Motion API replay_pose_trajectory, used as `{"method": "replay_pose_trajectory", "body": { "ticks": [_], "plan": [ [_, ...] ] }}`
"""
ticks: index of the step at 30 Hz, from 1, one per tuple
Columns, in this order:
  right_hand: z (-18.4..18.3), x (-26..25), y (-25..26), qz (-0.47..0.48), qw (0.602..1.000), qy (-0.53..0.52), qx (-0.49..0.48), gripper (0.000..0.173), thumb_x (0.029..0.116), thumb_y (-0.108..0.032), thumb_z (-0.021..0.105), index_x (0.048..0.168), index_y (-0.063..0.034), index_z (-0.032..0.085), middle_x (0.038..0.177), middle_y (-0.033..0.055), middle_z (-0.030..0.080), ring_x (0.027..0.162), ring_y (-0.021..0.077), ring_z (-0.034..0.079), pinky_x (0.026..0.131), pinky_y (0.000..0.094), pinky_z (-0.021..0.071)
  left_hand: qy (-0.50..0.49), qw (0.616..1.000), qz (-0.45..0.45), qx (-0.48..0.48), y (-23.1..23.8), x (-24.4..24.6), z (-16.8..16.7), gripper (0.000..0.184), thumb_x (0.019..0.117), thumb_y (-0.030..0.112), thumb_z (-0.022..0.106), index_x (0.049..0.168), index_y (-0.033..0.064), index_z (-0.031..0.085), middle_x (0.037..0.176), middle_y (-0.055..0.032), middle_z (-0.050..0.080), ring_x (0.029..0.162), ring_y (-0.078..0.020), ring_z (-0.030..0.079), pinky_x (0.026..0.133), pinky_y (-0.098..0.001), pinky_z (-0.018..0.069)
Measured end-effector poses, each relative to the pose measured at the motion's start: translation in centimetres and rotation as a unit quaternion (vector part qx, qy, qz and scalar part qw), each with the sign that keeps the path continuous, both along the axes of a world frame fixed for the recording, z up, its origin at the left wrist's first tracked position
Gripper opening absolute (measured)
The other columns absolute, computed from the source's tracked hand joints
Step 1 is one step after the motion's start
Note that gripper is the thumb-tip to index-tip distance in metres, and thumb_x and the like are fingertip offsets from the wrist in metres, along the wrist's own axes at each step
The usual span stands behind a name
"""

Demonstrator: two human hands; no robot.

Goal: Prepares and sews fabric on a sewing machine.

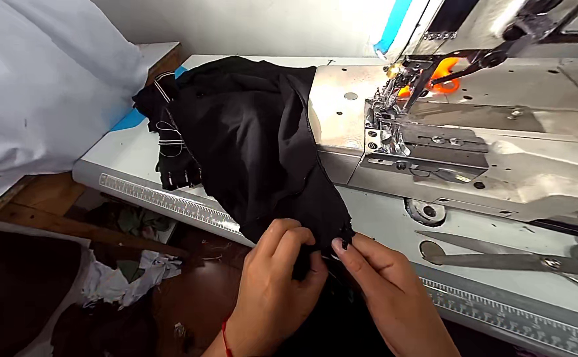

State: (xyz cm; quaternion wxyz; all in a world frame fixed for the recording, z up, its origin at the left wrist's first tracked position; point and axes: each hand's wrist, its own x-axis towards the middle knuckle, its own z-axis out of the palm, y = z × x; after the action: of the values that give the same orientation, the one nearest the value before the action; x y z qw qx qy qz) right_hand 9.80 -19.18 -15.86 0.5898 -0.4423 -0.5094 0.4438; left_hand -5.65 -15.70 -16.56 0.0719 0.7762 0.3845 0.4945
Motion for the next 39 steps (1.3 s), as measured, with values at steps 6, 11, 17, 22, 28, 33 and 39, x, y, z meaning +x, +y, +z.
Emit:
{"method": "replay_pose_trajectory", "body": {
  "ticks": [6, 11, 17, 22, 28, 33, 39],
  "plan": [
    [-0.1, -0.1, 0.9, -0.132, 0.983, -0.108, 0.062, 0.014, 0.0887, -0.01, 0.067, 0.1, -0.0027, 0.074, 0.087, -0.0031, 0.075, 0.076, -0.0033, 0.07, 0.069, 0.0128, 0.0592, -0.111, 0.984, -0.076, -0.115, 0.0, -1.4, 1.1, 0.018, 0.0996, 0.019, 0.064, 0.111, 0.0041, 0.063, 0.08, 0.0028, 0.068, 0.07, 0.005, 0.061, 0.065, -0.011, 0.0512],
    [0.4, 1.4, -0.3, -0.186, 0.946, -0.208, 0.166, 0.012, 0.0917, -0.007, 0.065, 0.098, -0.002, 0.073, 0.093, 0.0009, 0.075, 0.086, -0.0026, 0.069, 0.078, 0.0138, 0.0588, -0.028, 0.998, 0.025, -0.043, -0.7, -4.9, 1.8, 0.019, 0.086, 0.019, 0.073, 0.103, 0.0109, 0.07, 0.085, 0.004, 0.071, 0.075, 0.0036, 0.064, 0.067, -0.0117, 0.0539],
    [-1.9, -1.1, -1.6, -0.189, 0.905, -0.334, 0.184, 0.012, 0.0905, -0.004, 0.064, 0.102, -0.0051, 0.063, 0.102, 0.0114, 0.066, 0.102, 0.0063, 0.063, 0.092, 0.0113, 0.047, -0.483, 0.853, -0.084, -0.177, -1.6, -4.0, 3.8, 0.016, 0.0988, 0.023, 0.067, 0.106, 0.0216, 0.081, 0.097, 0.0032, 0.078, 0.09, -0.0055, 0.074, 0.083, -0.0237, 0.0617],
    [-2.1, 1.0, -1.1, -0.172, 0.969, -0.084, 0.156, 0.021, 0.0933, -0.008, 0.067, 0.106, -0.0231, 0.073, 0.106, -0.0115, 0.071, 0.103, -0.0016, 0.066, 0.09, 0.0152, 0.0556, -0.356, 0.874, -0.221, -0.246, -2.3, -6.9, 3.2, 0.019, 0.0998, 0.023, 0.066, 0.109, 0.0166, 0.081, 0.099, 0.0041, 0.079, 0.09, -0.0003, 0.072, 0.083, -0.0176, 0.0588],
    [0.3, 1.3, -1.1, 0.004, 0.979, 0.192, 0.063, 0.016, 0.0977, -0.023, 0.066, 0.104, -0.0219, 0.081, 0.096, -0.0086, 0.078, 0.089, -0.0013, 0.072, 0.081, 0.0154, 0.0585, -0.19, 0.896, -0.277, -0.291, -0.8, -8.7, 3.4, 0.023, 0.106, 0.029, 0.055, 0.11, 0.015, 0.073, 0.099, 0.0085, 0.076, 0.091, 0.0053, 0.068, 0.081, -0.0128, 0.0546],
    [-1.1, 2.2, -0.1, -0.062, 0.992, -0.013, 0.107, 0.014, 0.1003, -0.027, 0.065, 0.104, -0.0224, 0.078, 0.092, -0.0133, 0.075, 0.083, -0.0038, 0.068, 0.075, 0.013, 0.057, -0.306, 0.788, -0.359, -0.395, 2.4, -8.2, 2.9, 0.021, 0.0984, 0.024, 0.068, 0.118, 0.0177, 0.072, 0.088, 0.0032, 0.075, 0.08, 0.0016, 0.07, 0.076, -0.0153, 0.0571],
    [-1.5, 1.8, 0.1, -0.078, 0.984, -0.087, 0.135, 0.011, 0.1043, -0.023, 0.058, 0.109, -0.021, 0.068, 0.092, -0.0168, 0.069, 0.081, -0.0102, 0.061, 0.073, 0.0062, 0.0501, -0.197, 0.858, -0.329, -0.34, 4.5, -8.3, 4.0, 0.018, 0.0954, 0.017, 0.071, 0.113, 0.0163, 0.073, 0.086, 0.0054, 0.074, 0.075, 0.003, 0.068, 0.07, -0.0131, 0.0564]
  ]
}}
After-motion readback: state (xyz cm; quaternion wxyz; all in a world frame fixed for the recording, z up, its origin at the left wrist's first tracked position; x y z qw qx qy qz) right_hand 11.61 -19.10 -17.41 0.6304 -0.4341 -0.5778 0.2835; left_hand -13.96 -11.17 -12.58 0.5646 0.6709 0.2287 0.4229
